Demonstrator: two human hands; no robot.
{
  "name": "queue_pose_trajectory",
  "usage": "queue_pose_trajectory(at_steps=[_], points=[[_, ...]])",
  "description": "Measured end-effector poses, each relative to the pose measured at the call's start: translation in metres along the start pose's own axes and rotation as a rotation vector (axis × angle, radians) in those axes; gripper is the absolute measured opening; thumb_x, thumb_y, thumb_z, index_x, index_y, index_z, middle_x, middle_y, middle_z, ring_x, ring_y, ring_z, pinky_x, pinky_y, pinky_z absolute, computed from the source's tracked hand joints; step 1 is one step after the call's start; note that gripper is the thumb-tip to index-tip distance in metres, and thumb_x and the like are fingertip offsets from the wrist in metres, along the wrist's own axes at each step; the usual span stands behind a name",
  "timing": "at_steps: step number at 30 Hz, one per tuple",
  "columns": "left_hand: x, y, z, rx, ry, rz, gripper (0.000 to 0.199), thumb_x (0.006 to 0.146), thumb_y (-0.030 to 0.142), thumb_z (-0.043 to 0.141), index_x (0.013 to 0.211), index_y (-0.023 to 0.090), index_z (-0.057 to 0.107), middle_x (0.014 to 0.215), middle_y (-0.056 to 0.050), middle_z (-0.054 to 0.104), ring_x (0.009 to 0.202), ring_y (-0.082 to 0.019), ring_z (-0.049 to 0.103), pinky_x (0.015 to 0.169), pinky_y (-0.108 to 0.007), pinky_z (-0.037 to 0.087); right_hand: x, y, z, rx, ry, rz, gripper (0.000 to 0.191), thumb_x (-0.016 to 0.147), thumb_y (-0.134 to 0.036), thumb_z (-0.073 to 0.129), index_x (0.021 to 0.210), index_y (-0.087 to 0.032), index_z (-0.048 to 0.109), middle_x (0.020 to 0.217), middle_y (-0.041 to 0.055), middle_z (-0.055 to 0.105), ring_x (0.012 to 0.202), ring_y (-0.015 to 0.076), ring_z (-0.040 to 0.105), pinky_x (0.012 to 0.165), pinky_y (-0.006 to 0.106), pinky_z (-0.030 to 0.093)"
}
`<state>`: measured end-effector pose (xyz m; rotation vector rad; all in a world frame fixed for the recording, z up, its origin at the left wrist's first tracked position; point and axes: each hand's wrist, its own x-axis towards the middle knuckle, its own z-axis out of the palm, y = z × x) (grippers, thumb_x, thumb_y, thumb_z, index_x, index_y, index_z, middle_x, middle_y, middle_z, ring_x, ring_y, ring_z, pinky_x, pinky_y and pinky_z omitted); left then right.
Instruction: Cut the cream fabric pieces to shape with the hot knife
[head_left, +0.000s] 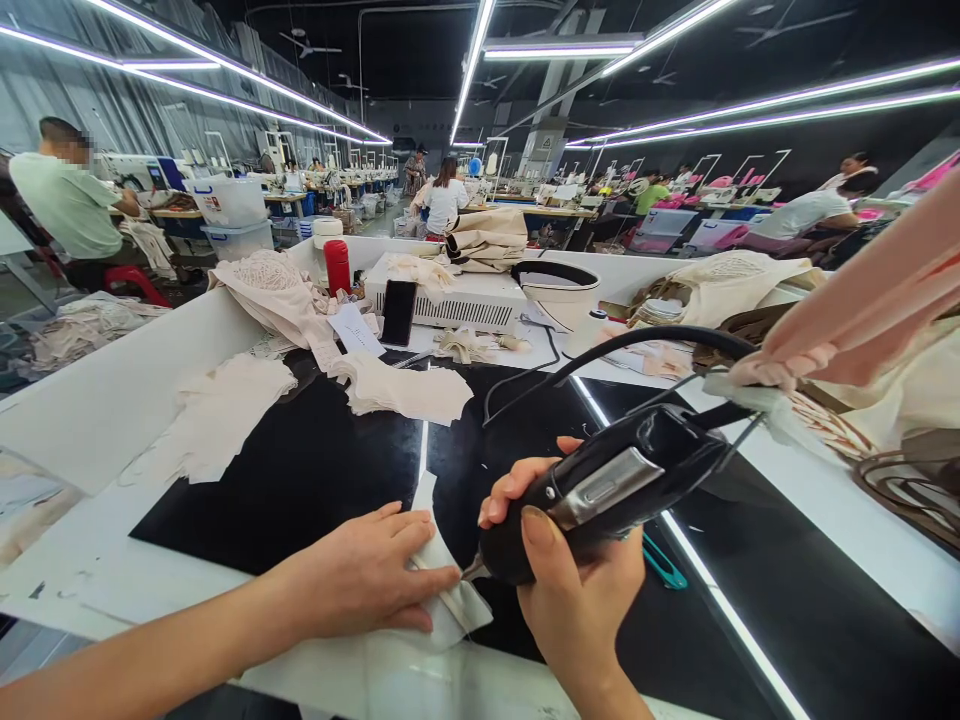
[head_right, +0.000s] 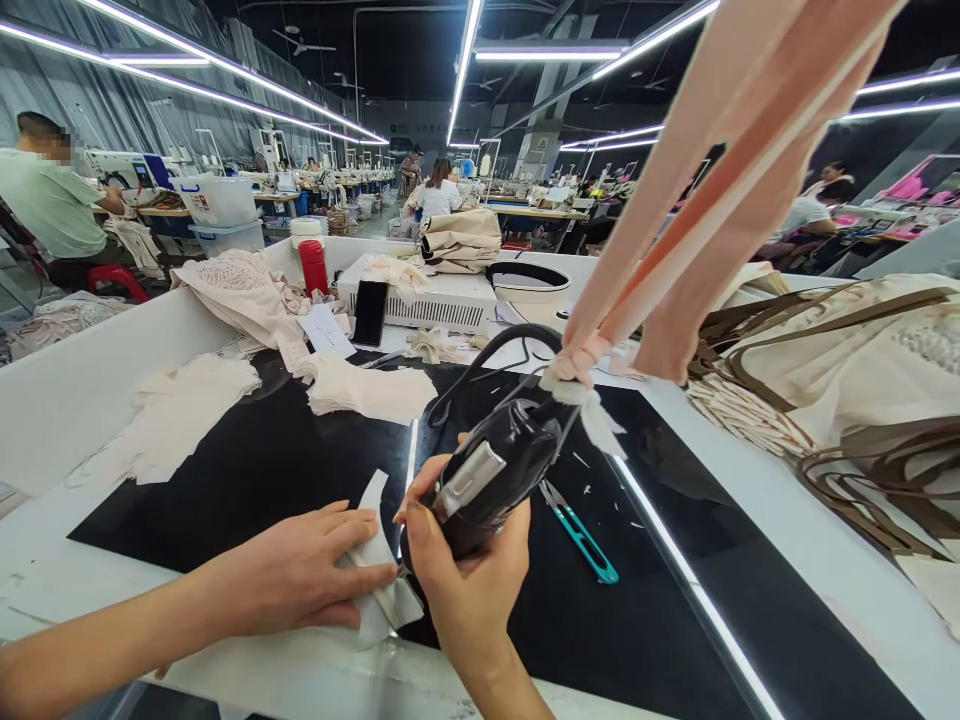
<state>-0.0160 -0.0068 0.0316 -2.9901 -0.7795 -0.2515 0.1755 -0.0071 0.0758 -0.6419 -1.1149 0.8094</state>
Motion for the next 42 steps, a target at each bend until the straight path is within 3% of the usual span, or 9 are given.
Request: queue_pose_trajectory(at_steps=[10, 30, 35, 42], points=[[0.001, 0.001, 0.000, -0.009, -0.024, -0.011, 0.049, 0.098, 0.048, 0.067, 0.140, 0.026, 0.054, 0.124, -0.013, 0.059, 0.114, -0.025, 0.061, 0.106, -0.047, 0.053, 0.005, 0.007, 0.006, 0.027, 0.015, -0.013, 0.041, 0.088, -0.024, 0.076, 0.123, -0.029, 0.055, 0.085, -0.0033, 0.067, 0.061, 0.0136, 0.065, 0.058, 0.030, 0.058], [0.002, 0.001, 0.008, -0.059, 0.063, -0.014, 0.048, 0.094, 0.050, 0.072, 0.134, 0.027, 0.060, 0.121, -0.012, 0.060, 0.114, -0.027, 0.063, 0.104, -0.047, 0.054, 0.013, 0.019, 0.012, -0.014, 0.009, -0.024, 0.027, 0.090, -0.021, 0.073, 0.111, -0.029, 0.059, 0.085, -0.0050, 0.068, 0.060, 0.0116, 0.065, 0.057, 0.026, 0.058], [0.002, 0.002, 0.011, -0.060, 0.101, -0.007, 0.046, 0.095, 0.050, 0.071, 0.134, 0.027, 0.061, 0.122, -0.013, 0.060, 0.117, -0.029, 0.063, 0.102, -0.048, 0.055, 0.018, 0.020, 0.016, 0.029, 0.029, -0.042, 0.036, 0.088, -0.022, 0.075, 0.119, -0.031, 0.057, 0.085, -0.0055, 0.068, 0.060, 0.0114, 0.064, 0.058, 0.027, 0.058], [0.002, 0.002, 0.013, -0.094, 0.153, -0.015, 0.045, 0.096, 0.050, 0.070, 0.133, 0.025, 0.062, 0.125, -0.013, 0.061, 0.119, -0.029, 0.063, 0.104, -0.048, 0.053, 0.018, 0.024, 0.015, -0.015, 0.017, -0.033, 0.024, 0.090, -0.022, 0.074, 0.107, -0.029, 0.058, 0.085, -0.0056, 0.067, 0.059, 0.0106, 0.064, 0.058, 0.026, 0.058]])
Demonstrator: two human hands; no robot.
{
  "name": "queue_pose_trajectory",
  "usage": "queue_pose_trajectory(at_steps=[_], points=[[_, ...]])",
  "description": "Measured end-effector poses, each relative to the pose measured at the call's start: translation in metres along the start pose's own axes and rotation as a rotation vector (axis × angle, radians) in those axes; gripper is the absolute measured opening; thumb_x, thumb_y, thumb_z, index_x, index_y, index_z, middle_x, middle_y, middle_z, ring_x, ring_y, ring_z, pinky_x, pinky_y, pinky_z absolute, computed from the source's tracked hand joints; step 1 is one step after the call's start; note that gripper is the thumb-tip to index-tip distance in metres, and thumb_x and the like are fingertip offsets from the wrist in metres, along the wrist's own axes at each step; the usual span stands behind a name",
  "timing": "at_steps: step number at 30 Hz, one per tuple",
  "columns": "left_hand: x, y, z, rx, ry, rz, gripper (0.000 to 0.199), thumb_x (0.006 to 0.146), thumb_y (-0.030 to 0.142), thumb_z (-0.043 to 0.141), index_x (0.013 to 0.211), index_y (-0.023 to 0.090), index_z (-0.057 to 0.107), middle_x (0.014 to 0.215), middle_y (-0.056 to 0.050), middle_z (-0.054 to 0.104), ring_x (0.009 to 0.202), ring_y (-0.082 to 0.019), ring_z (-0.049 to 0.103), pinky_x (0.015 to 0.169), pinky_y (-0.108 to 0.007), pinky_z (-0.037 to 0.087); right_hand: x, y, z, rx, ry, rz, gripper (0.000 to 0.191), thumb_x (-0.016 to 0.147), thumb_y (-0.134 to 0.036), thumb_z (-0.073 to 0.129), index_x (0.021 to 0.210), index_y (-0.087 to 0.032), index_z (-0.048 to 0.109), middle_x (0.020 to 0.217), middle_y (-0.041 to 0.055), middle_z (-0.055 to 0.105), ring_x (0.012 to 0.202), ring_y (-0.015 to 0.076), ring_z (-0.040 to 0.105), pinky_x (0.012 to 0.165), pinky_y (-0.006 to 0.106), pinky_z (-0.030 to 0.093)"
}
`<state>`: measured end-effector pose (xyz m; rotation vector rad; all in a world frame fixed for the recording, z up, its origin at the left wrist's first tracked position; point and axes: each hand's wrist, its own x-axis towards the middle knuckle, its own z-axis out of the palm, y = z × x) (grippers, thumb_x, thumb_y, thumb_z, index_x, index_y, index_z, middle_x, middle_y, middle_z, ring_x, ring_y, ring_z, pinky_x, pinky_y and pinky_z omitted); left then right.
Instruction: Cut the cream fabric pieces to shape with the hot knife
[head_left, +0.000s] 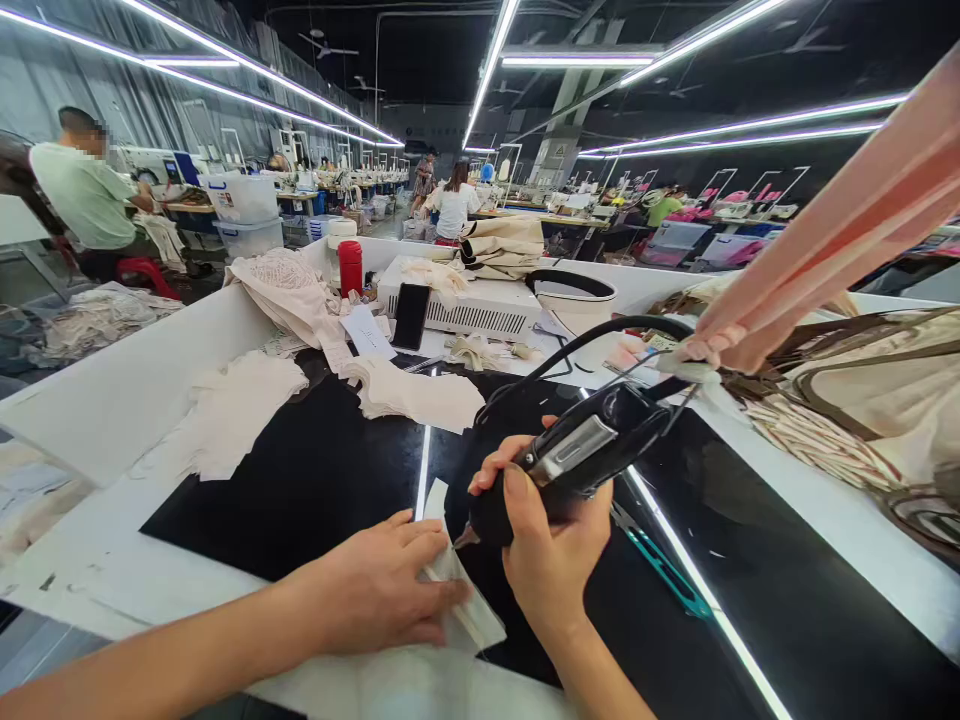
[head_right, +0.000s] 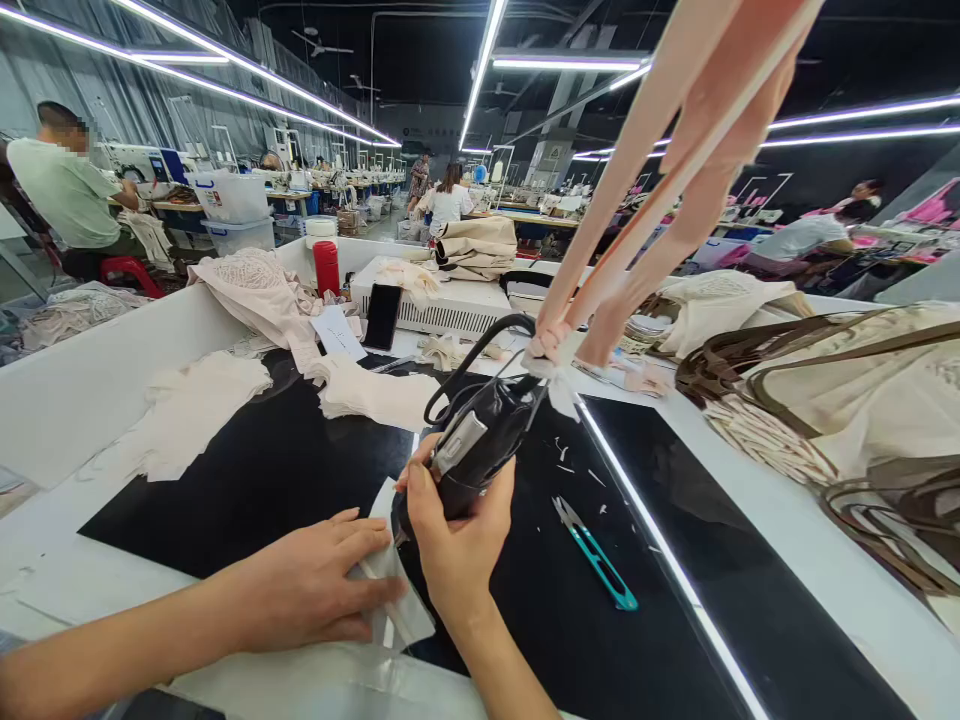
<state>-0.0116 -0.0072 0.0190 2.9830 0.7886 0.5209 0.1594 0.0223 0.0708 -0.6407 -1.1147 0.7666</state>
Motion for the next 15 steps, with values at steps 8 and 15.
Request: queue_pose_trajectory(at_steps=[8, 15], points=[[0.015, -0.023, -0.017, -0.181, 0.065, -0.070, 0.023, 0.105, 0.012, 0.043, 0.111, 0.012, 0.065, 0.122, -0.013, 0.066, 0.117, -0.022, 0.064, 0.105, -0.032, 0.053, 0.001, -0.001, -0.001, 0.016, -0.027, -0.016, 0.025, 0.089, -0.020, 0.075, 0.106, -0.029, 0.059, 0.086, -0.0057, 0.068, 0.061, 0.0102, 0.066, 0.058, 0.024, 0.058], [0.027, -0.045, -0.010, -0.273, -0.074, 0.015, 0.042, 0.086, -0.004, 0.050, 0.121, 0.013, 0.065, 0.125, -0.012, 0.069, 0.120, -0.023, 0.065, 0.107, -0.032, 0.052, -0.001, 0.001, -0.003, 0.011, -0.019, -0.021, 0.028, 0.089, -0.021, 0.076, 0.110, -0.029, 0.059, 0.086, -0.0050, 0.068, 0.060, 0.0106, 0.065, 0.056, 0.024, 0.057]])
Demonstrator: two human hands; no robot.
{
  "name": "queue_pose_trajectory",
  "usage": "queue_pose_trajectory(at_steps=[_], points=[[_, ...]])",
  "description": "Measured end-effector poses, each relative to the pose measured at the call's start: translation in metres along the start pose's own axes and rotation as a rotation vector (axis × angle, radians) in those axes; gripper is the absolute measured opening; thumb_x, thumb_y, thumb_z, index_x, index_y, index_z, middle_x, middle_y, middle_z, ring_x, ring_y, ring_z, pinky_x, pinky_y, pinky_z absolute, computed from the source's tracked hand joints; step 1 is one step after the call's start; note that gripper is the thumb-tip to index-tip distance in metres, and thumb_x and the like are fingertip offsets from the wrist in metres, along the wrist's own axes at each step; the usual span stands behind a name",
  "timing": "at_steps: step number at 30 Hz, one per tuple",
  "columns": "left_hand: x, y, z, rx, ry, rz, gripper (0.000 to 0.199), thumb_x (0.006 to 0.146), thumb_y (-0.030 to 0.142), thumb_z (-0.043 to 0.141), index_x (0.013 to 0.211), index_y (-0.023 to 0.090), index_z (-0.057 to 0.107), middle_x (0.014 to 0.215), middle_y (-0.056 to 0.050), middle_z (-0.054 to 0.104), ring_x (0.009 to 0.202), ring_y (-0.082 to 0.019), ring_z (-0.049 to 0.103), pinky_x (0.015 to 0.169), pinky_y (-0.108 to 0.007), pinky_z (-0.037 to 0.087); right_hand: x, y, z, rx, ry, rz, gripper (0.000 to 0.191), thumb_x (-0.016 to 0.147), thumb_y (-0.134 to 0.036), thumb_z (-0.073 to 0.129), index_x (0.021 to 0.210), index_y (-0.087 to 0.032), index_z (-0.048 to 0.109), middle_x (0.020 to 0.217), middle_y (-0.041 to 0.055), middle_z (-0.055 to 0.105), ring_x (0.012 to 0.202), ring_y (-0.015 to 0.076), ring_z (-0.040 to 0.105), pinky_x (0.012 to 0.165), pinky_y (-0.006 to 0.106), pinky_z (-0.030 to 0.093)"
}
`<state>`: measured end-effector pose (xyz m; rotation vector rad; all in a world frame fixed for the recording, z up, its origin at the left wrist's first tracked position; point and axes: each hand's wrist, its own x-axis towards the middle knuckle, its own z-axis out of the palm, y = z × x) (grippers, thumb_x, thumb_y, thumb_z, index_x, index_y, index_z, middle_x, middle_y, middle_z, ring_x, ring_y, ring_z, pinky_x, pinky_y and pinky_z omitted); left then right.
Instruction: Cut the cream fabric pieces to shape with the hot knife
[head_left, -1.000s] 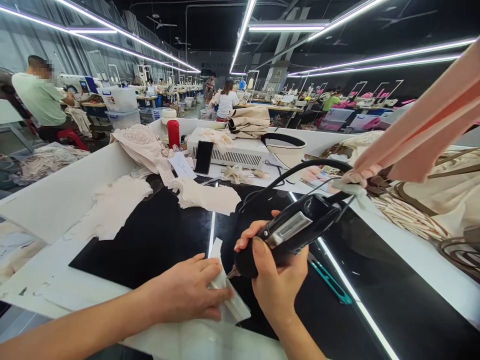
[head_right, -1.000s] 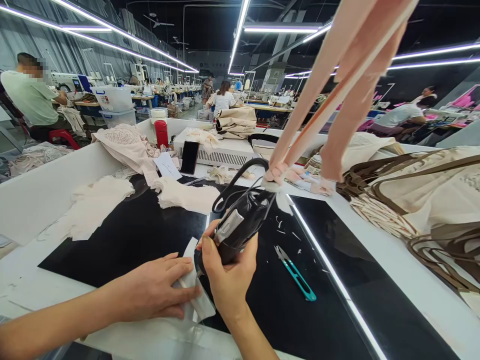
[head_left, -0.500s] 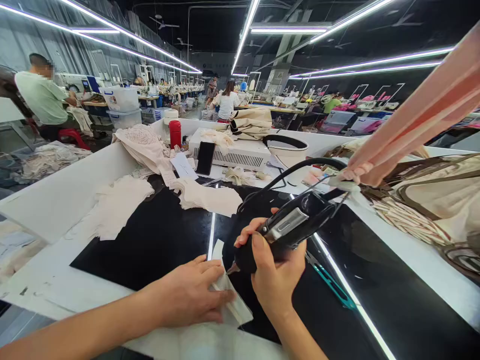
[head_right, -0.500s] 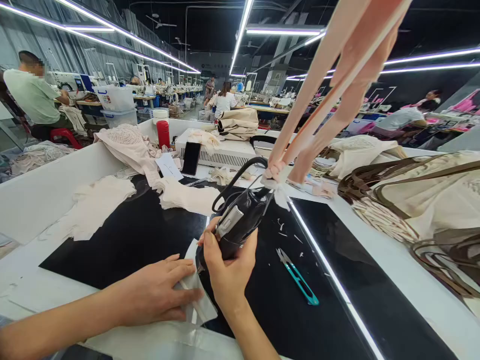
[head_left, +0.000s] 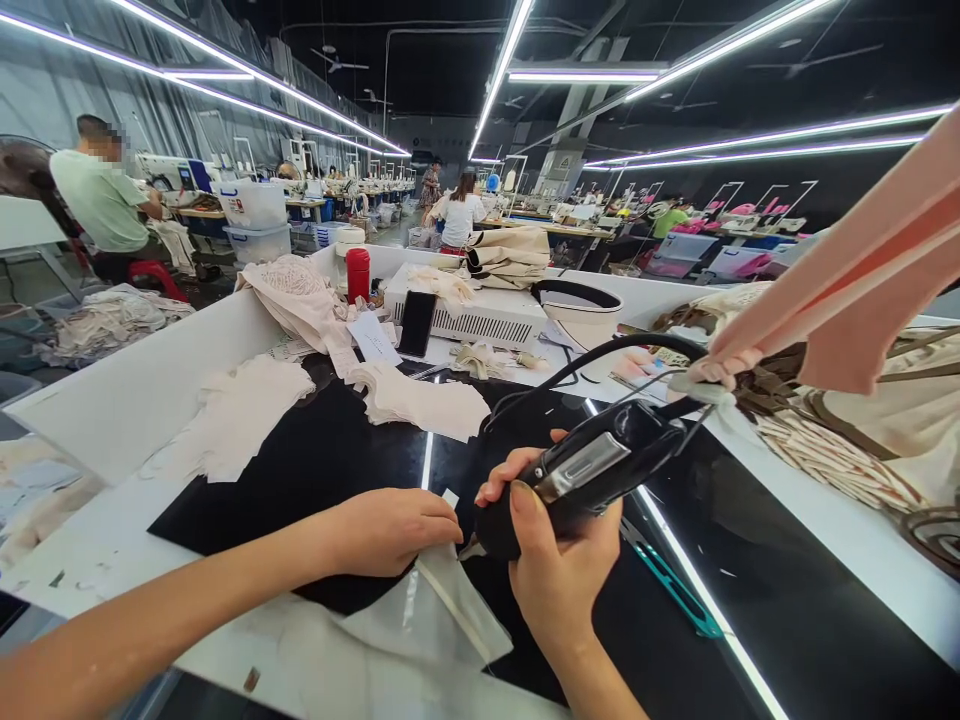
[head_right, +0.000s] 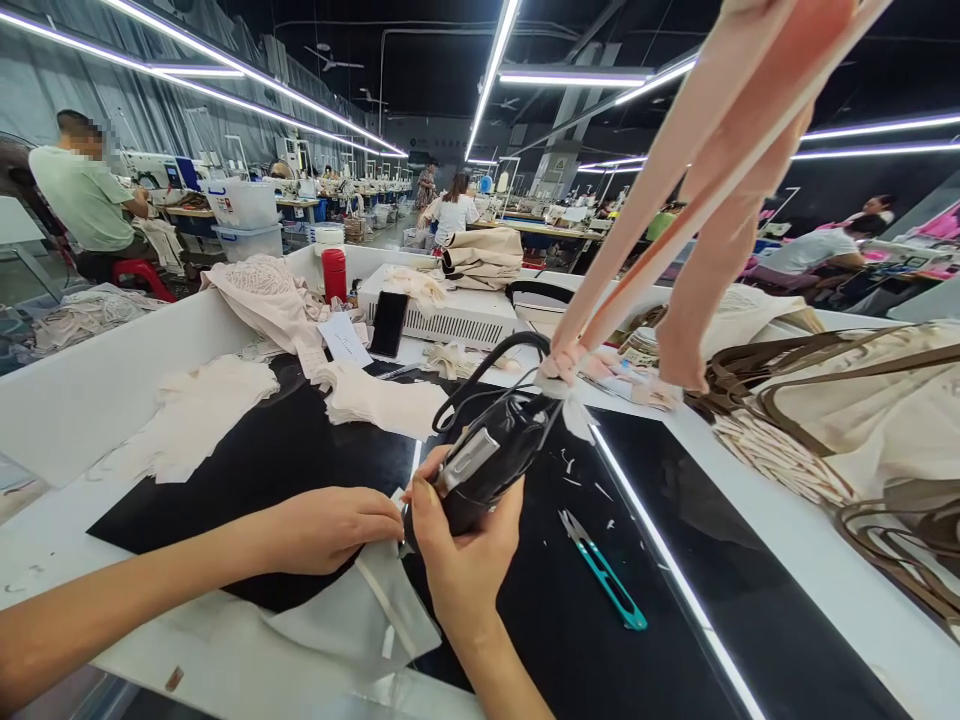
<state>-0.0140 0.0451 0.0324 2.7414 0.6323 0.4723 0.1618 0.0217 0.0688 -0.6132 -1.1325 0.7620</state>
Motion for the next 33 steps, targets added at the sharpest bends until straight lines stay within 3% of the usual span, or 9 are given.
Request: queue_pose_trajectory(at_steps=[10, 23, 33], points=[[-0.014, -0.004, -0.003, 0.012, -0.021, -0.003, 0.047, 0.085, -0.007, 0.051, 0.120, 0.018, 0.068, 0.124, -0.007, 0.070, 0.116, -0.021, 0.067, 0.099, -0.027, 0.055, -0.001, -0.004, -0.001, 0.011, 0.004, 0.012, 0.041, 0.087, -0.021, 0.076, 0.122, -0.031, 0.058, 0.084, -0.0045, 0.068, 0.060, 0.0118, 0.065, 0.058, 0.027, 0.058], [-0.020, -0.003, 0.003, 0.107, -0.022, 0.020, 0.042, 0.093, -0.002, 0.051, 0.126, 0.021, 0.064, 0.128, -0.006, 0.068, 0.116, -0.020, 0.067, 0.093, -0.023, 0.054, 0.009, -0.002, 0.003, 0.002, 0.046, 0.022, 0.039, 0.086, -0.024, 0.076, 0.120, -0.030, 0.058, 0.081, -0.0047, 0.067, 0.060, 0.0136, 0.064, 0.058, 0.031, 0.058], [-0.019, -0.003, 0.008, 0.050, 0.004, 0.030, 0.044, 0.093, -0.003, 0.048, 0.127, 0.019, 0.063, 0.132, -0.009, 0.067, 0.123, -0.020, 0.064, 0.104, -0.027, 0.052, 0.011, 0.002, 0.009, -0.044, 0.028, 0.071, 0.036, 0.088, -0.022, 0.073, 0.118, -0.030, 0.055, 0.081, -0.0053, 0.066, 0.059, 0.0127, 0.063, 0.056, 0.029, 0.057]])
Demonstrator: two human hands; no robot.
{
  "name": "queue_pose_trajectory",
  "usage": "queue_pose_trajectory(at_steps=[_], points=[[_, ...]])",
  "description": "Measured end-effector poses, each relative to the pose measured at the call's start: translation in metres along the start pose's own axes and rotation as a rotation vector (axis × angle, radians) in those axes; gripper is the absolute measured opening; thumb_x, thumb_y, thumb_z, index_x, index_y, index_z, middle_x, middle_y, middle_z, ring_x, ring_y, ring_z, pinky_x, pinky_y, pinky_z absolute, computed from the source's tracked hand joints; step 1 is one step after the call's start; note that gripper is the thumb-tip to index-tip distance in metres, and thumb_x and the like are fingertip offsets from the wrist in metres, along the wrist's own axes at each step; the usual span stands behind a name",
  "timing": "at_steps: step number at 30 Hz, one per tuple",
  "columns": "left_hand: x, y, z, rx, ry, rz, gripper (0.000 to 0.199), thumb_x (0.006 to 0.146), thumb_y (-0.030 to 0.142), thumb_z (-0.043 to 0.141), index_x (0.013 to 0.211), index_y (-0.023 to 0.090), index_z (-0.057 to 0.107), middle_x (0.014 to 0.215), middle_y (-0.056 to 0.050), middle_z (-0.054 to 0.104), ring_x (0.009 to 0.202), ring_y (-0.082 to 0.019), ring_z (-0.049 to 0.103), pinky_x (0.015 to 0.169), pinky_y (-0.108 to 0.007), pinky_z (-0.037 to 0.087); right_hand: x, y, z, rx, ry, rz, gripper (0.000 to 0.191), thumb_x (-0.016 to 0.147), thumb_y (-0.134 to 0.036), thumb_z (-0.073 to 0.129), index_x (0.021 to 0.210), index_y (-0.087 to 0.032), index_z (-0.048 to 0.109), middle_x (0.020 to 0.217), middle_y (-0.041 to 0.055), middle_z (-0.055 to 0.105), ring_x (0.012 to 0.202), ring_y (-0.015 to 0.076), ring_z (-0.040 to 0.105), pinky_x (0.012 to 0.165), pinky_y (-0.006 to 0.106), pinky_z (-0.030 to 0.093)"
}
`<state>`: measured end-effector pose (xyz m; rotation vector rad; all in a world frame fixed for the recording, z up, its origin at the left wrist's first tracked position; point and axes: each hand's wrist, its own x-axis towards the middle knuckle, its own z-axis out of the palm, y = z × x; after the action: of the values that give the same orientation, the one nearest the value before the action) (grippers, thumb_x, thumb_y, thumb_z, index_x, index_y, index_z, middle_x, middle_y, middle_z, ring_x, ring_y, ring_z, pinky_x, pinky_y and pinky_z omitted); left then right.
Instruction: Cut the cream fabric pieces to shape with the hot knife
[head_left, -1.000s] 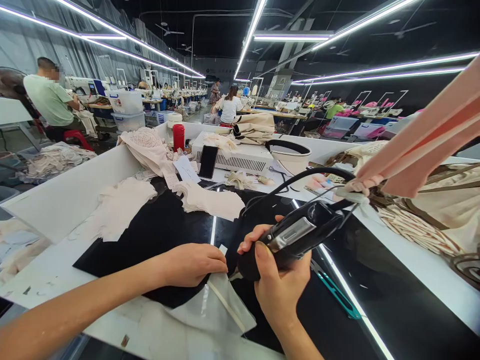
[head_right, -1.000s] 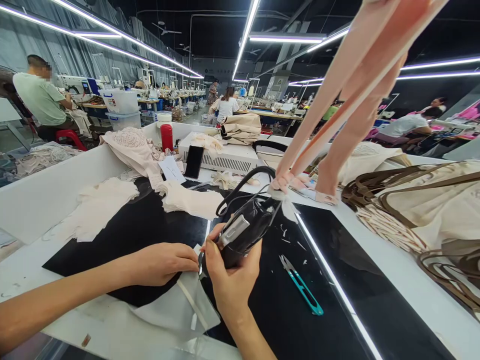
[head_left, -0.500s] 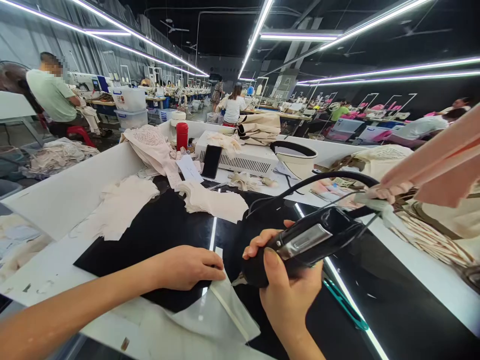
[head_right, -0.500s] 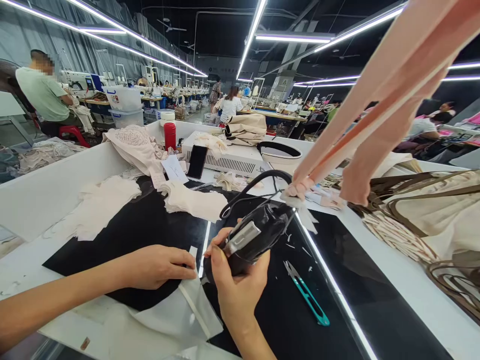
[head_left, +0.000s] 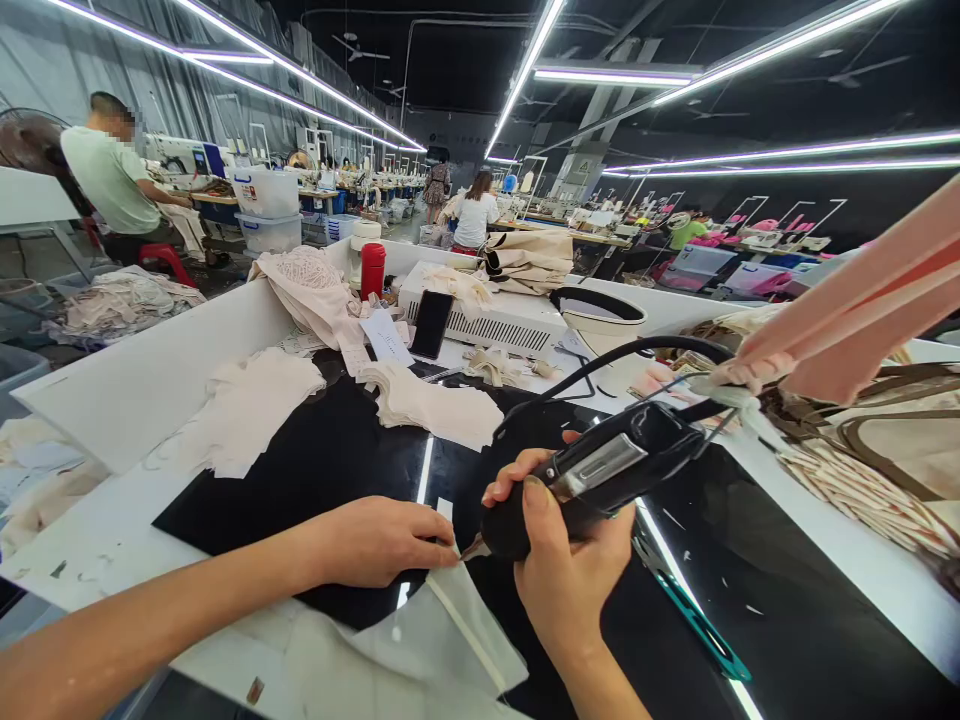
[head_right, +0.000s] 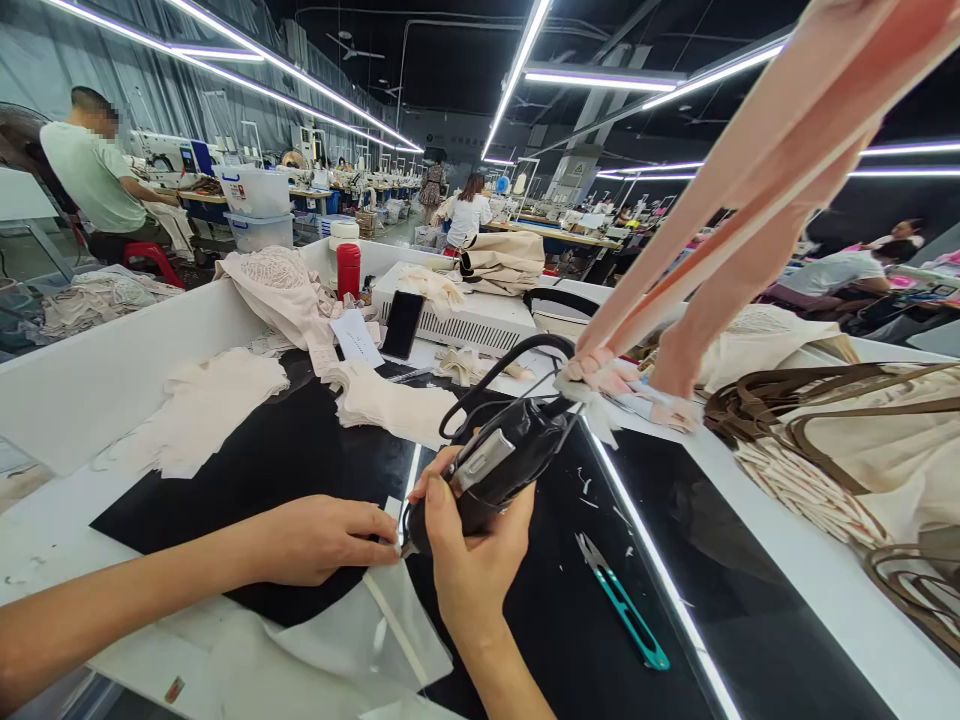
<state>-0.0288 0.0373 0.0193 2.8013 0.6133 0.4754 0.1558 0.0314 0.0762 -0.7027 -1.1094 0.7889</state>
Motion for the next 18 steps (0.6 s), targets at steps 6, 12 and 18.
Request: queue_pose_trajectory(at_steps=[6, 12, 18], points=[[0.000, 0.000, 0.002, 0.000, 0.009, -0.012, 0.043, 0.091, -0.003, 0.049, 0.124, 0.018, 0.065, 0.131, -0.009, 0.067, 0.123, -0.022, 0.064, 0.102, -0.027, 0.054, 0.005, 0.004, 0.001, 0.043, 0.015, -0.038, 0.041, 0.087, -0.021, 0.074, 0.122, -0.030, 0.055, 0.081, -0.0060, 0.066, 0.060, 0.0128, 0.064, 0.059, 0.031, 0.058], [-0.003, -0.001, 0.003, -0.021, 0.021, 0.000, 0.046, 0.091, -0.004, 0.046, 0.126, 0.019, 0.064, 0.130, -0.010, 0.067, 0.125, -0.022, 0.063, 0.104, -0.030, 0.053, 0.005, 0.008, 0.004, 0.013, -0.017, -0.029, 0.029, 0.090, -0.022, 0.071, 0.113, -0.029, 0.055, 0.081, -0.0067, 0.065, 0.060, 0.0117, 0.062, 0.058, 0.028, 0.055], [-0.006, 0.000, -0.008, -0.206, 0.072, -0.137, 0.047, 0.094, -0.003, 0.044, 0.126, 0.022, 0.068, 0.133, -0.005, 0.067, 0.118, -0.018, 0.068, 0.104, -0.027, 0.053, 0.009, 0.001, -0.007, -0.034, -0.038, -0.063, 0.027, 0.087, -0.026, 0.076, 0.104, -0.027, 0.054, 0.084, -0.0065, 0.066, 0.061, 0.0112, 0.063, 0.059, 0.027, 0.056]])
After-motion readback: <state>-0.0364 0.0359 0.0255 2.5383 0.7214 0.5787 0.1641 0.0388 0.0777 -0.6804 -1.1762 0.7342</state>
